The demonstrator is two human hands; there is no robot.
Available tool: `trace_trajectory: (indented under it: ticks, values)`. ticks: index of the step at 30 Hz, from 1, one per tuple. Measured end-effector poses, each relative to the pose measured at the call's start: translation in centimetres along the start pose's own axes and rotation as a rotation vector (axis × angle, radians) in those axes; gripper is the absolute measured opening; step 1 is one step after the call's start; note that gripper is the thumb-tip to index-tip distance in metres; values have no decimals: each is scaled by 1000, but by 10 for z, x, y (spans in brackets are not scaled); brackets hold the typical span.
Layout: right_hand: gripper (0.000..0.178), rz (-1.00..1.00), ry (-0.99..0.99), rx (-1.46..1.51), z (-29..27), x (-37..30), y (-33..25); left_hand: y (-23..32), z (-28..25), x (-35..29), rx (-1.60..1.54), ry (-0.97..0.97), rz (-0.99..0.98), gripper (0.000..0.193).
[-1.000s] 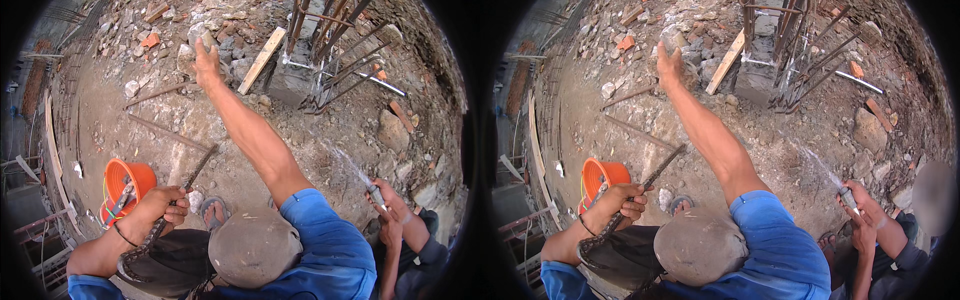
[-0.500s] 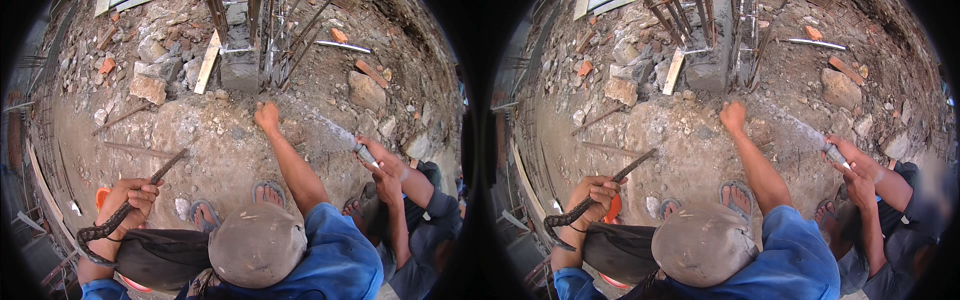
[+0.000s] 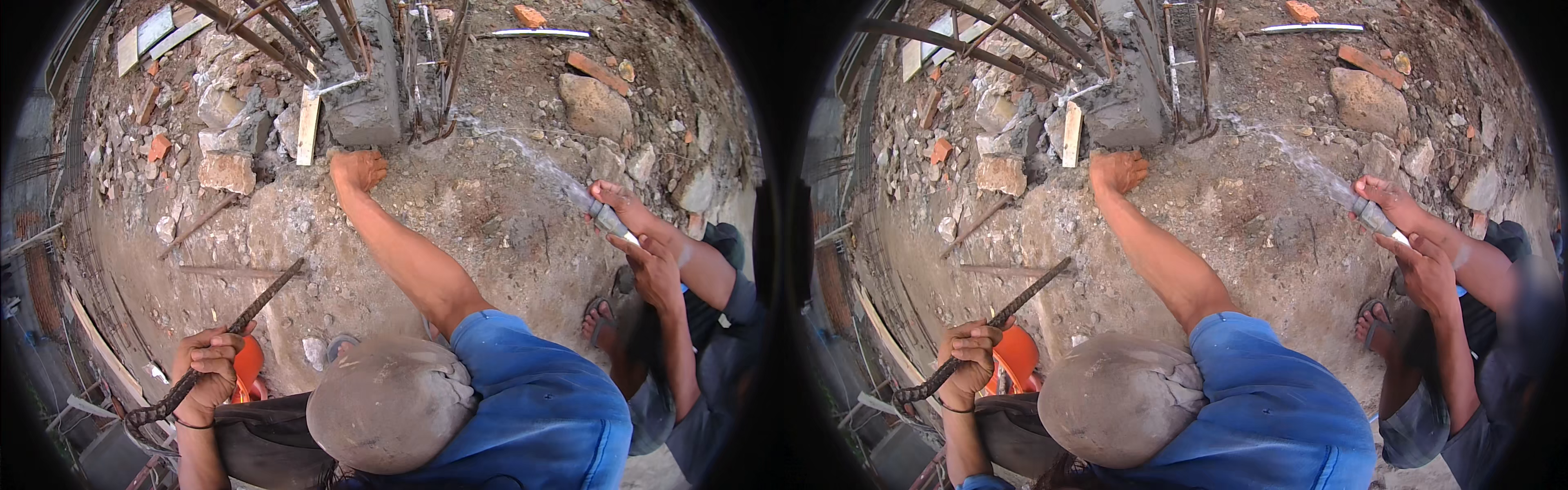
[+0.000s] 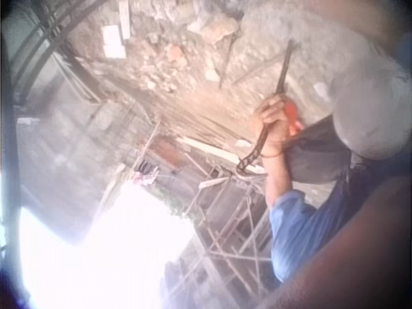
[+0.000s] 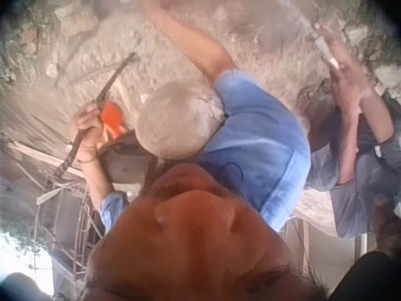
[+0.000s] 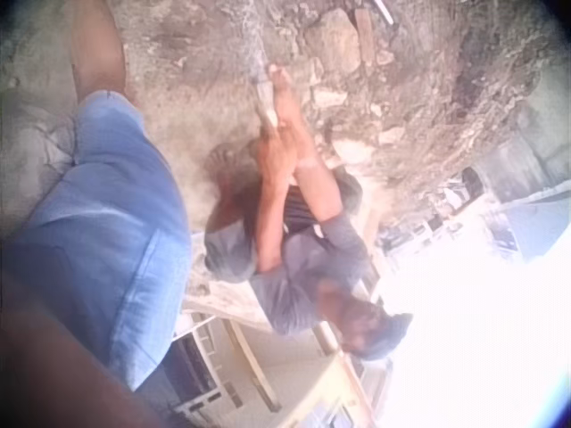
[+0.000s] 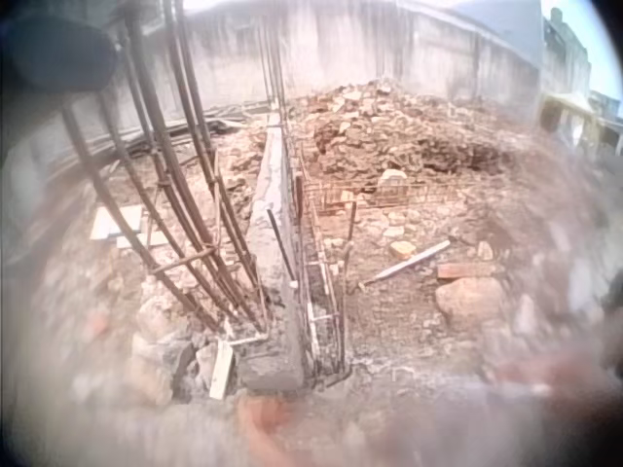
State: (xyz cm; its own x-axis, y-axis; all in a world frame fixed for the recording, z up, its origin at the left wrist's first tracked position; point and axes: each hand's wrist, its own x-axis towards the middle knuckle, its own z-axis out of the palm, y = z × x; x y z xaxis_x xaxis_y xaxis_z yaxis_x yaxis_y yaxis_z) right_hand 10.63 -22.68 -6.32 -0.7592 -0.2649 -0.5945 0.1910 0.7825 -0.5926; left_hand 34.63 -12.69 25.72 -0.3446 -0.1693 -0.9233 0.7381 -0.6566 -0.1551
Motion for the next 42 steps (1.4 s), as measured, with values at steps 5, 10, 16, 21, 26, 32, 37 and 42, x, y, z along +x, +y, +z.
trace_trajectory:
  ticks: [5,10,16,21,26,32,37,42]
  values:
    - [85,-584,-634,226,27,-67,-36,-18,19,18,31,31,-10,49]
    - [45,-635,-579,33,-49,-42,6,3,14,5,5,14,7,51]
    - [40,-444,-356,-535,-112,125,81,18,17,-3,-36,4,-16,54]
    - [57,-324,-69,-659,-68,185,104,8,28,21,-9,14,-72,53]
    - [69,-344,-310,-569,-67,141,77,4,10,8,34,5,-1,52]
    - [65,-321,-233,-541,-62,144,87,-6,16,12,-9,19,-9,51]
    - [60,-363,-361,-344,-79,148,80,2,12,11,-1,-4,-4,53]
    - [57,-442,-222,-332,-49,46,70,-6,15,8,13,-1,4,53]
